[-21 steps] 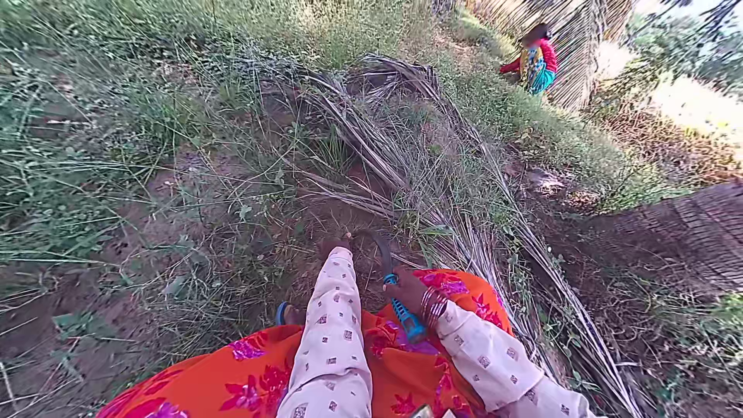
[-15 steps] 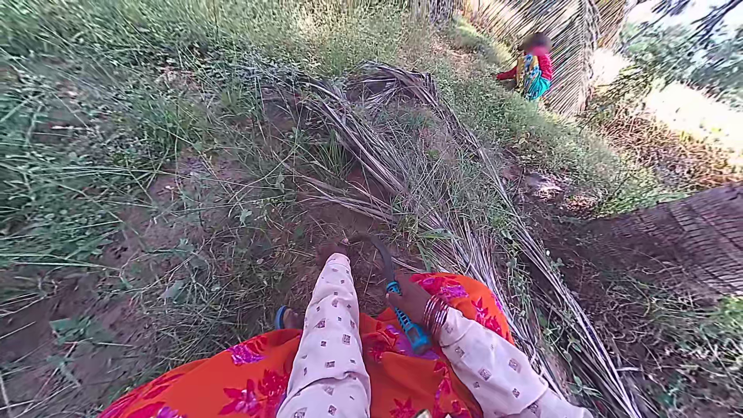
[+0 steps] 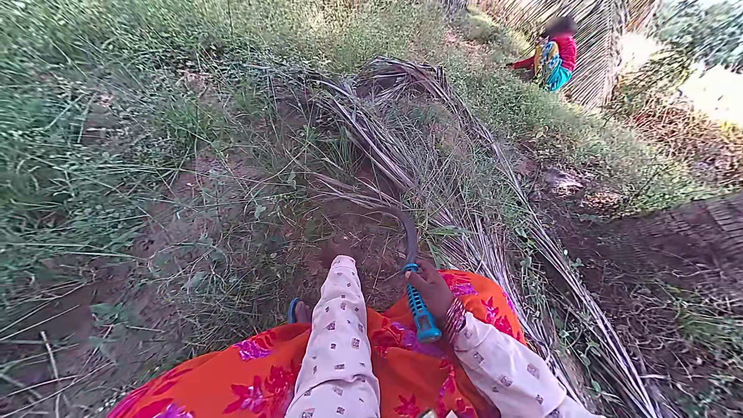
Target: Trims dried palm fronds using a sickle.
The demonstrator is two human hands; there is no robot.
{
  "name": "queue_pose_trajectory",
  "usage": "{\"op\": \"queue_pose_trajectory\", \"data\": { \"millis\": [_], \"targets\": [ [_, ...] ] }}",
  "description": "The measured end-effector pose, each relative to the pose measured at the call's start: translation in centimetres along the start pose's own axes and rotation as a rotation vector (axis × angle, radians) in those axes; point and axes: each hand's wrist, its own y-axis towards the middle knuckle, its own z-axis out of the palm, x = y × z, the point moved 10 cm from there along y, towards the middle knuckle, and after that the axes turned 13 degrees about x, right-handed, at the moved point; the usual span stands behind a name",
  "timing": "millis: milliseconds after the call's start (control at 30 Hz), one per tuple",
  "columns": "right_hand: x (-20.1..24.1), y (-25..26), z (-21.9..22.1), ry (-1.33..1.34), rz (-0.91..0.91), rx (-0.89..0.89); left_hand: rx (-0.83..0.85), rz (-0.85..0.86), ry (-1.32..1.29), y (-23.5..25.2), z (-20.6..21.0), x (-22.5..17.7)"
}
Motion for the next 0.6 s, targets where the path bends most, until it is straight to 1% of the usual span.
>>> {"op": "queue_pose_trajectory", "data": {
  "millis": [100, 167, 233, 267, 367, 433, 533, 600],
  "targets": [
    [-0.3, 0.3, -0.3, 0.026, 0.03, -0.005, 0.213, 0.052, 0.131, -4.0, 3.6, -2.1],
    [-0.6, 0.5, -0.5, 0.033, 0.061, -0.006, 0.53, 0.018, 0.28, -7.5, 4.6, -2.5],
    [-0.9, 0.7, -0.5, 0.03, 0.087, -0.005, 0.256, 0.072, 0.282, -4.0, 5.7, -2.1],
    [-1.0, 0.9, -0.6, 0.02, 0.098, -0.002, 0.201, 0.085, 0.268, -2.5, 5.8, -1.9],
    [-1.3, 1.5, -0.4, -0.089, 0.126, 0.019, 0.157, 0.108, 0.084, -1.0, 3.2, -2.3],
    [-1.6, 2.0, 0.0, -0.292, 0.189, 0.076, 0.153, 0.156, -0.016, -1.0, 1.2, -3.0],
    [-2.0, 2.2, 1.1, -0.583, 0.316, 0.187, 0.218, 0.183, 0.017, -0.7, 0.4, -3.4],
    [-2.0, 2.1, 1.5, -0.661, 0.353, 0.215, 0.235, 0.182, 0.028, -0.6, 0.4, -3.1]
  ]
}}
